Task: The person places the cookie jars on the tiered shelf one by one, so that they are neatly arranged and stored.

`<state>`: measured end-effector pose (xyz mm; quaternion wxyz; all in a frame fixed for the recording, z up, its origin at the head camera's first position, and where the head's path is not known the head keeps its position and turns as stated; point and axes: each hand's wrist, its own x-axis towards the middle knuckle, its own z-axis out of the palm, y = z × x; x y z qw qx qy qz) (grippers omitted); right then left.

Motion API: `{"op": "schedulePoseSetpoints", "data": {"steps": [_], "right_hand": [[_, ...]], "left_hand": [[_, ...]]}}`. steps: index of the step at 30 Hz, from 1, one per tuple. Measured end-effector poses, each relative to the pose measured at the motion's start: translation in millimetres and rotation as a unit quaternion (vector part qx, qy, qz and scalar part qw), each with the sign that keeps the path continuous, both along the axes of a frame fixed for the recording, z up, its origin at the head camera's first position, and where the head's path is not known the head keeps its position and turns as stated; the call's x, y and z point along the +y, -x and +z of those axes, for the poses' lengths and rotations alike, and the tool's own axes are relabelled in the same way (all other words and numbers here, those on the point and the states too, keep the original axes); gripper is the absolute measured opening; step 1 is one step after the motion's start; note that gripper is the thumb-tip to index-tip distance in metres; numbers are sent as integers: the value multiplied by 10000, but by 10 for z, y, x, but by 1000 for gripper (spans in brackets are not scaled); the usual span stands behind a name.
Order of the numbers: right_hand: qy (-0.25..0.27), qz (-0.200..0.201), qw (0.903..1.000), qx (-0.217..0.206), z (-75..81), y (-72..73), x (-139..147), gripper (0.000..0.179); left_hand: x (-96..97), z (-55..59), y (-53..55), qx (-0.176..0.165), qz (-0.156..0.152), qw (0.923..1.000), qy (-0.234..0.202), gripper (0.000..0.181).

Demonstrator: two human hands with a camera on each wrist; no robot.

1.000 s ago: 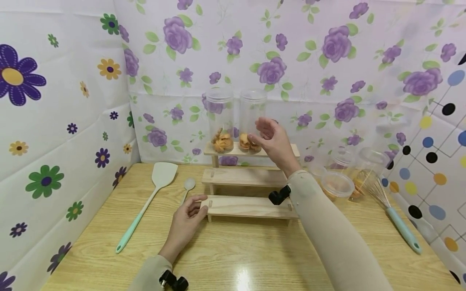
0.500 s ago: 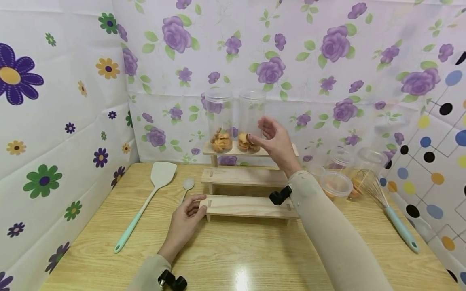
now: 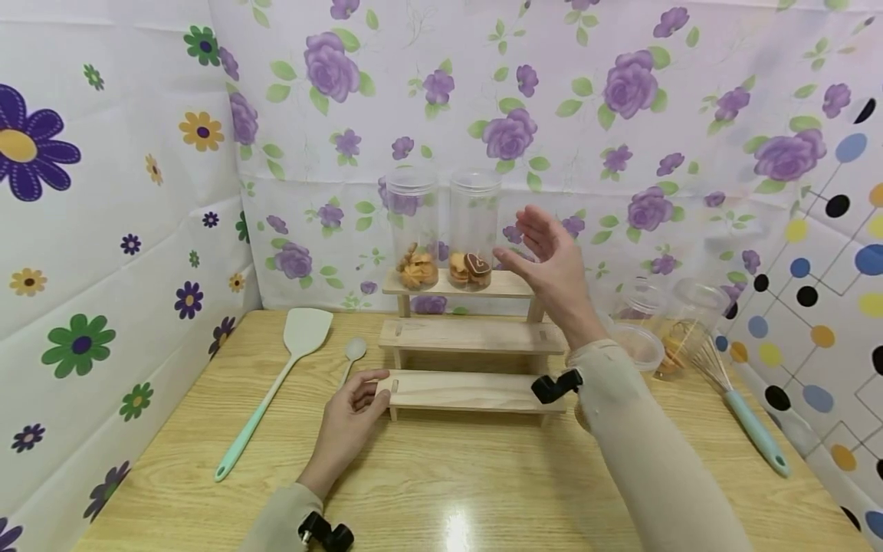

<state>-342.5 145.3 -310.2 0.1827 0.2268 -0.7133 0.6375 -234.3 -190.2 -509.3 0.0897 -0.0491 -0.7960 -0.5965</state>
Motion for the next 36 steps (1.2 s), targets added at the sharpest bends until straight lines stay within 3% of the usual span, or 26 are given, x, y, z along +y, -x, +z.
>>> {"op": "schedulePoseSetpoints", "data": {"steps": [7, 18, 27, 36], "right_hand": [[6, -151, 9985, 517, 158, -300, 256, 81], [509, -93, 9968, 613, 214, -694, 819, 77], [705, -231, 9955, 590, 18, -899, 1275, 78], [788, -261, 9961, 314, -343, -1050, 1596, 80]], "left_hand": [[-6, -9, -1, 48, -5, 10000, -15, 34], [-2, -3, -2, 47, 29, 10000, 16, 35], [-3, -10, 0, 57, 1, 10000, -4, 34], [0, -16, -12, 61, 19, 10000, 9, 33]]}}
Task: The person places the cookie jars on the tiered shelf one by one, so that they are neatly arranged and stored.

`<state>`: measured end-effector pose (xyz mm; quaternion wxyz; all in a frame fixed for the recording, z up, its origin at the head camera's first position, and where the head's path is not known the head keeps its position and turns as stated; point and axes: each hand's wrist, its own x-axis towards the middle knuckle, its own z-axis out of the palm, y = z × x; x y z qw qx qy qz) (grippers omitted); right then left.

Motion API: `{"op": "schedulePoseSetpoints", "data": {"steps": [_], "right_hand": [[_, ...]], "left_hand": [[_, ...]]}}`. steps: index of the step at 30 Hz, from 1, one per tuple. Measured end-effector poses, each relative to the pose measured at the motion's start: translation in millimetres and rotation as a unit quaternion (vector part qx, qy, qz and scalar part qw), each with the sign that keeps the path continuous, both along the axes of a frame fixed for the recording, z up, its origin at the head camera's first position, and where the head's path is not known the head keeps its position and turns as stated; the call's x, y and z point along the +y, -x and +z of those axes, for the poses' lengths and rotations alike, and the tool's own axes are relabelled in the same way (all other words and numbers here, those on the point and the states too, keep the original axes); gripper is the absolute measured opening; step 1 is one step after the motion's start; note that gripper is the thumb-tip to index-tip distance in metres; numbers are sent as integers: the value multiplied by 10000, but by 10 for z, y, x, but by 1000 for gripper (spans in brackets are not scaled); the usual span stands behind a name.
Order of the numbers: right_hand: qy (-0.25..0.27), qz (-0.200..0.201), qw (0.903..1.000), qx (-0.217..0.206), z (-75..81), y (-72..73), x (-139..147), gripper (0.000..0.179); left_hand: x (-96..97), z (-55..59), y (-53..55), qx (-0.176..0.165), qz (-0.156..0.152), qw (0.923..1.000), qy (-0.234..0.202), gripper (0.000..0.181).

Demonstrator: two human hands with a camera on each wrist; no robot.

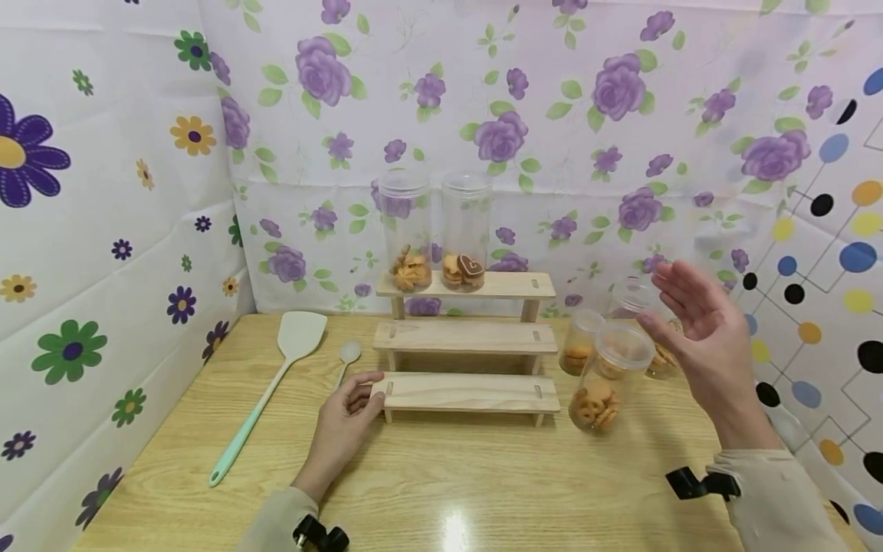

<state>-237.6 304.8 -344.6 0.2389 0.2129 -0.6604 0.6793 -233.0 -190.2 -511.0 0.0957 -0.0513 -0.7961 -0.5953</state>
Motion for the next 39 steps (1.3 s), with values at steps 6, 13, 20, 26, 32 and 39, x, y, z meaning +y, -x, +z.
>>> {"op": "schedulePoseSetpoints", "data": {"steps": [6, 13, 20, 26, 32, 39], "right_hand": [[-75, -45, 9998, -178, -264, -67, 82, 81], [-58, 80, 9996, -253, -608, -118, 100, 84], [-131, 9, 9989, -454, -907, -135, 119, 86], [-494, -210, 9953, -809, -1185, -166, 120, 86], [-428, -259, 9923, -1137, -1408, -172, 75, 83], [-678, -386, 9852, -1528, -1513, -174, 38, 76]], "left_hand": [[-4, 9, -8, -7, -16, 10000, -22, 34], [-21, 15, 0, 15, 11, 10000, 1, 34], [-4, 13, -4, -26, 8, 10000, 2, 34], [-3, 13, 0, -29, 14, 10000, 3, 34], [7, 16, 4, -6, -30, 10000, 6, 34], [18, 25, -3, -30, -8, 10000, -13, 34]]}}
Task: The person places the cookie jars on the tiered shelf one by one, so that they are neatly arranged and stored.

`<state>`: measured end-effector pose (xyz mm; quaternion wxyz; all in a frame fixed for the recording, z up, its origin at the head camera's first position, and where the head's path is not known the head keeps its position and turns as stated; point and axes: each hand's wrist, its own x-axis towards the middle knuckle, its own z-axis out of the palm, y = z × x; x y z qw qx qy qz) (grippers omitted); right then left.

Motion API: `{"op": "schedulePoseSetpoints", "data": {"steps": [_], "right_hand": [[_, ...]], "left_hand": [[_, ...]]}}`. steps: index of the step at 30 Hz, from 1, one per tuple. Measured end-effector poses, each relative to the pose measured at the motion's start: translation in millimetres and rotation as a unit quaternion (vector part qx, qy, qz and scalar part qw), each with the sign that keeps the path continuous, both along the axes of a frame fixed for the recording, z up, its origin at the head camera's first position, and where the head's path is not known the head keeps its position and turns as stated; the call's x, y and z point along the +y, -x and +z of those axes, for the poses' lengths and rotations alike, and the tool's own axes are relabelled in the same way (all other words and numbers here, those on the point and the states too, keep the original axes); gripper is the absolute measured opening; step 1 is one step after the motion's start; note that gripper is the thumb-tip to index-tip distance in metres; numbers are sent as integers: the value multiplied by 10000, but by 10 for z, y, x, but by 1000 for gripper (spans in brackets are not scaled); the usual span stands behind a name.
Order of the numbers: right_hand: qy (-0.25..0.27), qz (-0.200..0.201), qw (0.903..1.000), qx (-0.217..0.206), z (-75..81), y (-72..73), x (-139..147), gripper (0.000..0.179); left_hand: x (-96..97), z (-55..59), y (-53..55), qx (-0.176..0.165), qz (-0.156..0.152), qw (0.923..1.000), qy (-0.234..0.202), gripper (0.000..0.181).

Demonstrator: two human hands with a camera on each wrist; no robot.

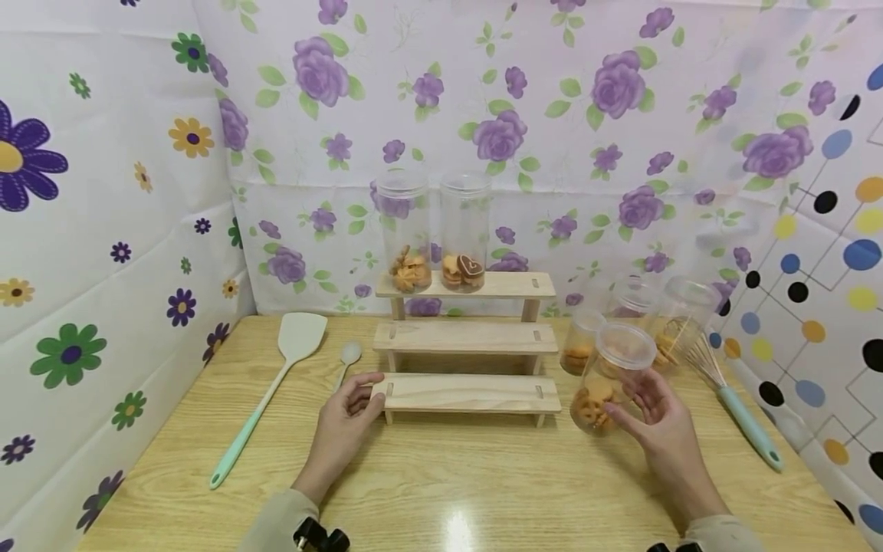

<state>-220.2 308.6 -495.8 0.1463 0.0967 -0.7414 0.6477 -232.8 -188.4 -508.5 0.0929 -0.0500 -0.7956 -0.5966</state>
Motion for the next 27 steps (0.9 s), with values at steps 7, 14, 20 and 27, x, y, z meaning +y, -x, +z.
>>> {"op": "schedulePoseSetpoints", "data": {"steps": [7, 14, 20, 27], "right_hand": [[-131, 50, 9999, 88, -69, -6, 21, 72], [-99, 166, 9996, 183, -106, 33, 34, 70], [-346, 104, 9993, 62, -143, 43, 44, 71], [-480, 151, 9987, -49, -177, 45, 62, 70]], "left_hand": [[16, -7, -26, -53, 22, 10000, 7, 34], [5, -1, -17, -40, 19, 10000, 9, 34], [8, 4, -14, -31, 23, 10000, 28, 34], [9, 2, -13, -9, 20, 10000, 39, 34]]}}
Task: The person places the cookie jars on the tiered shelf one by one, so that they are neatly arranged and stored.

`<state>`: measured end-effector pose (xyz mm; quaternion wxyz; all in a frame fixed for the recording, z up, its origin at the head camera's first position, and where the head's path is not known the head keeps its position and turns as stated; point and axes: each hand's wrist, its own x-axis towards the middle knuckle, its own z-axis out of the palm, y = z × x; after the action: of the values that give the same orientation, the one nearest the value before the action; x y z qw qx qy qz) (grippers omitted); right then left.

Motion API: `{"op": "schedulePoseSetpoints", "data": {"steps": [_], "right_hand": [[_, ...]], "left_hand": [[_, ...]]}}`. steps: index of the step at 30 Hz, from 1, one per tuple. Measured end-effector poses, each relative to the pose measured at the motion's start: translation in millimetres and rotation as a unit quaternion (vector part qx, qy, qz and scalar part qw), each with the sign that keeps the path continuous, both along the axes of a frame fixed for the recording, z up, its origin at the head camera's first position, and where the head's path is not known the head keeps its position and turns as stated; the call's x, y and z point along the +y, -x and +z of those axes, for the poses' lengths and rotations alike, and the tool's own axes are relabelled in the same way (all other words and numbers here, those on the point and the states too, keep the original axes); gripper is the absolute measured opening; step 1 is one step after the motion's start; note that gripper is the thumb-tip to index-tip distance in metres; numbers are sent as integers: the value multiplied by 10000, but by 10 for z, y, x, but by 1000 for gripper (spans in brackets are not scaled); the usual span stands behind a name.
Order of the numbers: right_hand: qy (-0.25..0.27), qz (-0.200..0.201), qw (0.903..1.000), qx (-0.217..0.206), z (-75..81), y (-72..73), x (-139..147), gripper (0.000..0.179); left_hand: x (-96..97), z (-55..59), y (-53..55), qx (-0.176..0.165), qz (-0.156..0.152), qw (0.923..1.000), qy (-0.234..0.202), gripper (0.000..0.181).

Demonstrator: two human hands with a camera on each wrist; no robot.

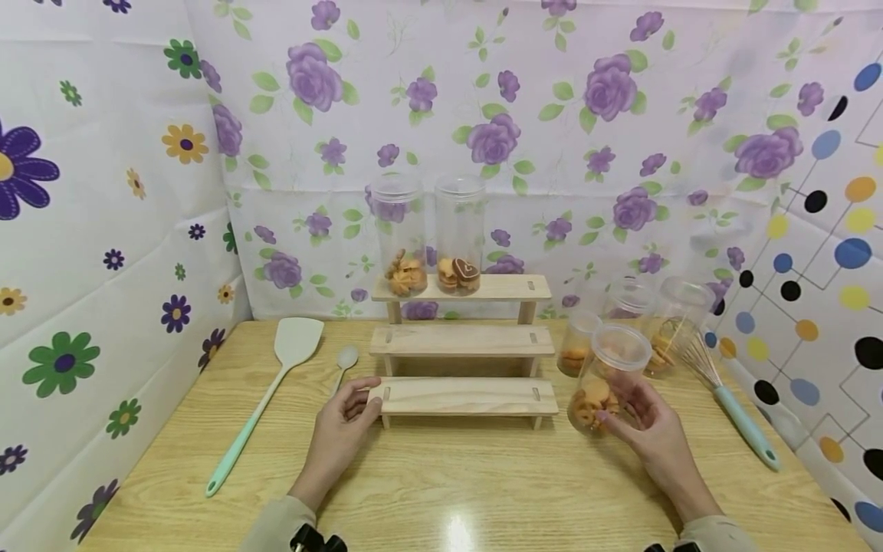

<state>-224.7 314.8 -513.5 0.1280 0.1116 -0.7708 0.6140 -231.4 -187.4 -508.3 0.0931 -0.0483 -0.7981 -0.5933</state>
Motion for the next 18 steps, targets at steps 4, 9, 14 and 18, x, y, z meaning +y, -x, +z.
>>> {"op": "schedulePoseSetpoints", "data": {"steps": [4, 9, 14, 18], "right_hand": [[-184, -56, 9998, -26, 0, -5, 1, 68], [-212, -80, 9997, 40, 6, -13, 2, 68], [-160, -120, 9998, 87, 11, -18, -5, 67], [-66, -249, 9995, 154, 7, -15, -9, 67]], "left_hand": [[0, 1, -2, 15, 2, 10000, -12, 34], [-3, -3, -2, 12, -1, 10000, -17, 33], [-2, -3, -1, -5, -10, 10000, -24, 34], [0, 1, -1, -18, -8, 10000, -10, 34]]}}
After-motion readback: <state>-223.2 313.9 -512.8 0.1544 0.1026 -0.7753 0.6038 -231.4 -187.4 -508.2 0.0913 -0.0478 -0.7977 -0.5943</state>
